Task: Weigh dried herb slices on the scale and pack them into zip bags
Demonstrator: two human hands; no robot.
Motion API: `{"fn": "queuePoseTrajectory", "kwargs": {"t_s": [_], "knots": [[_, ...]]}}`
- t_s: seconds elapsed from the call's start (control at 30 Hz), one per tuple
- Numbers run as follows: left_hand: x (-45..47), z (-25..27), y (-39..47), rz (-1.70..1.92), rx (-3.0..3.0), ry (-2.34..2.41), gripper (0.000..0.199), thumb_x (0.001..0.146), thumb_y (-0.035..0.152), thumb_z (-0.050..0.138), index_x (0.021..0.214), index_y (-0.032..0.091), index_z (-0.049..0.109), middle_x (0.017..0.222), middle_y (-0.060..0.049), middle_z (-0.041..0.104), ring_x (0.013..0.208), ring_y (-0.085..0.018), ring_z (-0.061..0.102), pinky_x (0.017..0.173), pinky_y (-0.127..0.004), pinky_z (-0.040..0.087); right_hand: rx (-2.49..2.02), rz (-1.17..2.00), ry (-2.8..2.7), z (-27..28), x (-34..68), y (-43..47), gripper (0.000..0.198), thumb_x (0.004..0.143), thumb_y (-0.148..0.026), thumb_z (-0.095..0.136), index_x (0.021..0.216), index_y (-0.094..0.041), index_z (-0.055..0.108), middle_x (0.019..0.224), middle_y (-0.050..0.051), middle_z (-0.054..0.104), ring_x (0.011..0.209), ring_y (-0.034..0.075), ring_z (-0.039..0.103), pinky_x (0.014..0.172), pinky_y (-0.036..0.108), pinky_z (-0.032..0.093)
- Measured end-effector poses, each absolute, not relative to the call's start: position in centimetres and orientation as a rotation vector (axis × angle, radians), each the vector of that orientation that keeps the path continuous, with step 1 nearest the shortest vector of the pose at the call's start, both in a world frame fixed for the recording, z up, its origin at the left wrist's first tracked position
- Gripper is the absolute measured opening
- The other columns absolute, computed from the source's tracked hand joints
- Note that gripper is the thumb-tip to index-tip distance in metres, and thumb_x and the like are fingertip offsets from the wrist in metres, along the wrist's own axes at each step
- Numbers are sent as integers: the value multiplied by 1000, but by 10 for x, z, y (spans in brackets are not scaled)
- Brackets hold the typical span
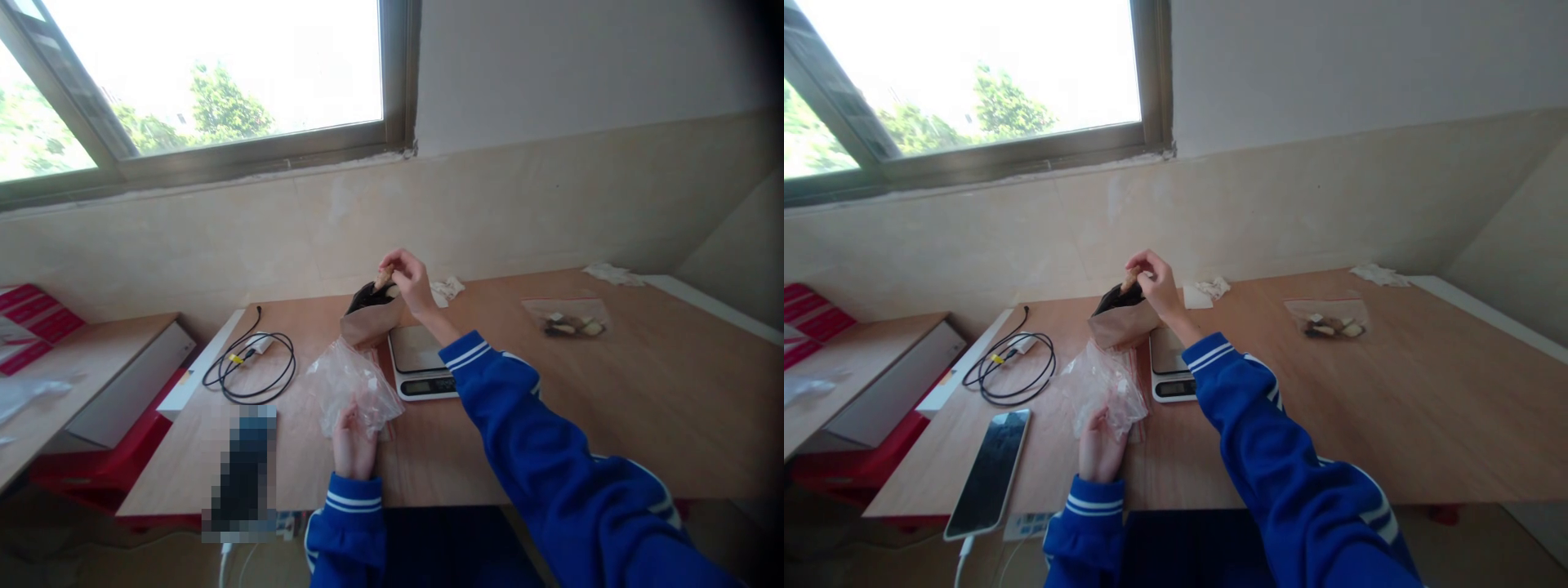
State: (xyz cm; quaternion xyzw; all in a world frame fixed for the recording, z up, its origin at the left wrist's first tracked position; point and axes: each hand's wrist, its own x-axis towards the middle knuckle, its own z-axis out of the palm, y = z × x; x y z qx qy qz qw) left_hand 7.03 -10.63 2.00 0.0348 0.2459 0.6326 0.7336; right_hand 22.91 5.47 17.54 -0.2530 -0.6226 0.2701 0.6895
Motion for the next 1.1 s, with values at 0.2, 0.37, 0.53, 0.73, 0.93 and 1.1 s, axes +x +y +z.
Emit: {"fn": "queuePoseTrajectory", "kwargs": {"t_s": [0.2,0.37,0.53,0.73,0.93,1.1], "knots": [[68,15,-106,1387,89,505,33,84,7,43,105,17,66,103,-8,71,93,-18,66,79,-28,53,-531,736,-1246,182,231,54,16,71,-19,39,84,-22,48,70,-1,55,66,15,57,62,28,48],[68,13,-105,1390,88,522,34,84,7,44,109,16,65,105,-8,70,93,-17,66,79,-27,53,-715,540,-1594,182,233,47,23,73,-15,38,87,-21,56,78,2,60,75,18,58,70,33,48],[68,14,-106,1393,68,536,35,85,7,42,110,17,64,99,-8,71,91,-18,67,78,-28,53,-944,14,-1810,171,232,41,26,76,-9,43,81,-21,65,91,5,62,93,22,54,94,43,33],[69,14,-105,1386,62,535,33,85,7,43,108,16,65,96,-7,72,92,-18,67,78,-28,54,-1007,-155,-1882,159,241,41,30,91,-29,41,106,-27,67,124,8,53,113,25,48,100,43,28],[68,12,-105,1386,79,540,30,84,8,45,104,15,65,99,-7,71,92,-18,67,80,-29,53,-1034,-114,-2012,159,244,46,41,97,-38,26,122,-33,59,143,5,40,126,26,39,105,49,23],[67,8,-104,1397,92,514,31,82,7,47,105,16,65,101,-8,70,95,-19,66,79,-30,53,-1058,5,-2042,158,242,51,42,92,-51,37,129,-36,51,151,2,26,137,30,23,108,53,21]]}}
